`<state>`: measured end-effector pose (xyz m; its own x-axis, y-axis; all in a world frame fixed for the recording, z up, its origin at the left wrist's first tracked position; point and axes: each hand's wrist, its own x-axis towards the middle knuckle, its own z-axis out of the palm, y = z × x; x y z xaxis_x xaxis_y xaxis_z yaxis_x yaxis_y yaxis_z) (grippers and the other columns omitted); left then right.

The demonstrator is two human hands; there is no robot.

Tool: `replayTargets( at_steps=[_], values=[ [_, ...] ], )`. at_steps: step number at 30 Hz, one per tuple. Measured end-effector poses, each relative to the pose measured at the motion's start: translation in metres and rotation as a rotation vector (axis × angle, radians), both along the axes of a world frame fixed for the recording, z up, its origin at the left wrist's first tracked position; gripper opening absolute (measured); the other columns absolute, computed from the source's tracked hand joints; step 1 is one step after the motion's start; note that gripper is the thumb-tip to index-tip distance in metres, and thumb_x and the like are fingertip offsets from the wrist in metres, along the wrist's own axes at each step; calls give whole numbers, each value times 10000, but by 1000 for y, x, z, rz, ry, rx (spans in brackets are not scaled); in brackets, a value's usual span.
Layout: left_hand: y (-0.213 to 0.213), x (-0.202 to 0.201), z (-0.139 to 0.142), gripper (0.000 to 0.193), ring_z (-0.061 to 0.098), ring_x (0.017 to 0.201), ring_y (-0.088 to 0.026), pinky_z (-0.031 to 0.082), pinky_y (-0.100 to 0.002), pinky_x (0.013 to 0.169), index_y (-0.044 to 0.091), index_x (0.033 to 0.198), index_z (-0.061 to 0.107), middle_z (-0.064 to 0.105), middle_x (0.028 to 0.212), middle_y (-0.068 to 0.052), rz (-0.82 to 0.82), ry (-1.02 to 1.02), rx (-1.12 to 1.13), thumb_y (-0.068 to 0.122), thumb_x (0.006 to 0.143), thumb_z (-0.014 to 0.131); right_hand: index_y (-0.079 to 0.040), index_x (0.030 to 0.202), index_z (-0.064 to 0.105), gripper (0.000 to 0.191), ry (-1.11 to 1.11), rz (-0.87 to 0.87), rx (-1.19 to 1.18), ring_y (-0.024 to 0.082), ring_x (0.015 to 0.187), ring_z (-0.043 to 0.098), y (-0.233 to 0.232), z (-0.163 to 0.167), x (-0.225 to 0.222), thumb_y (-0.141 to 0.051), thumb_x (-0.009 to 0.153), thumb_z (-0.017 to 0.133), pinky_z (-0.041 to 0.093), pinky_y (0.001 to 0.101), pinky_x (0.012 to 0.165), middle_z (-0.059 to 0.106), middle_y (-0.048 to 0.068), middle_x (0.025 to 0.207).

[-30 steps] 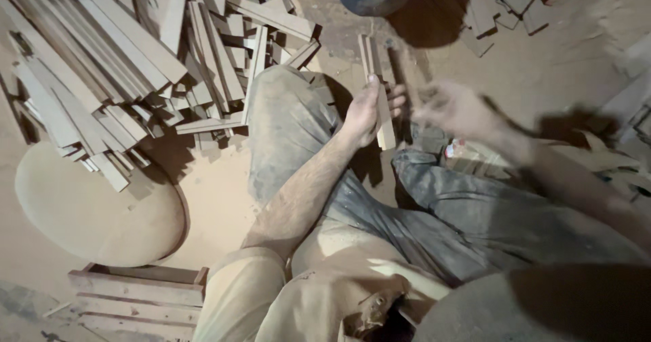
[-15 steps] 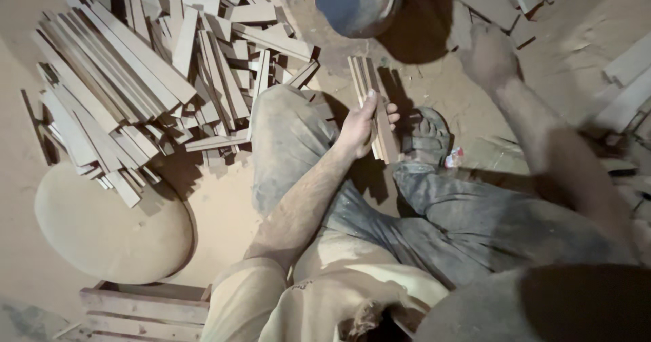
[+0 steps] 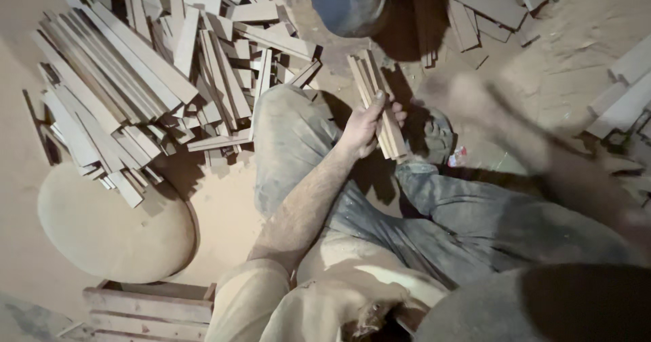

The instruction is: The person sits on the floor of a dusty woodworking shop and sorts small wooden strips from a large pile on the ground. They pick up strips one at a time, align them into a bundle held in one hand, and add each strip to the bundle.

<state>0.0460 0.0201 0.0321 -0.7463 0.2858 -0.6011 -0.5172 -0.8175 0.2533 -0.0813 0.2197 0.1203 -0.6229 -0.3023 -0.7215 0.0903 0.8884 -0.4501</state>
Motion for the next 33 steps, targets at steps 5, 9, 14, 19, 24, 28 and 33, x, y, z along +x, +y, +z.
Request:
replayTargets(
  at_steps=[5,9,14,19,24,28,33],
  values=[
    [0,-1,-4,371,721,979,-292,620,-443,855,64,1211,572,697,1095,-165,30,-14,189,410,1084,529,-83,1334,651,475,758,80,206,235,950,723,66,-40,-97,-309,920,713,587,380,841,734,126,1145],
    [-4,1,-3,390,716,1039,-304,617,-441,894,54,1251,559,695,1163,-178,20,30,260,409,1094,518,-68,1341,631,462,594,15,243,254,933,731,83,-48,-91,-264,927,695,596,385,830,723,140,1154],
    [-1,1,0,398,695,1082,-281,614,-420,882,41,1269,548,695,1226,-170,30,24,143,387,1072,551,-50,1351,606,448,-174,-391,-21,278,911,739,56,-10,-35,-208,937,673,608,391,816,708,159,1166],
    [5,2,3,371,688,1052,-252,626,-415,908,-5,1294,568,672,1156,-149,76,83,-6,268,1060,660,-8,1230,650,387,-470,-230,-215,246,887,742,7,19,34,-176,890,725,618,363,807,731,153,1068],
    [-2,2,2,347,724,1018,-285,633,-436,876,-32,1207,592,699,1101,-166,89,60,111,271,1052,661,-32,1133,716,392,-93,60,27,263,960,690,-10,-6,-3,-350,908,766,529,411,838,729,151,1054],
    [-6,2,0,382,736,1039,-310,637,-453,875,-14,1208,592,714,1114,-175,75,9,230,311,1015,650,60,1156,641,457,499,26,-9,409,995,669,-12,-52,-40,-343,981,765,549,499,860,656,282,1158],
    [-11,7,2,436,727,1034,-302,629,-441,890,-47,1296,602,713,1150,-185,-4,121,218,304,1046,669,55,1208,614,470,577,111,101,438,1051,618,-11,-91,-36,-299,939,766,536,511,872,584,289,1243]
  ],
)
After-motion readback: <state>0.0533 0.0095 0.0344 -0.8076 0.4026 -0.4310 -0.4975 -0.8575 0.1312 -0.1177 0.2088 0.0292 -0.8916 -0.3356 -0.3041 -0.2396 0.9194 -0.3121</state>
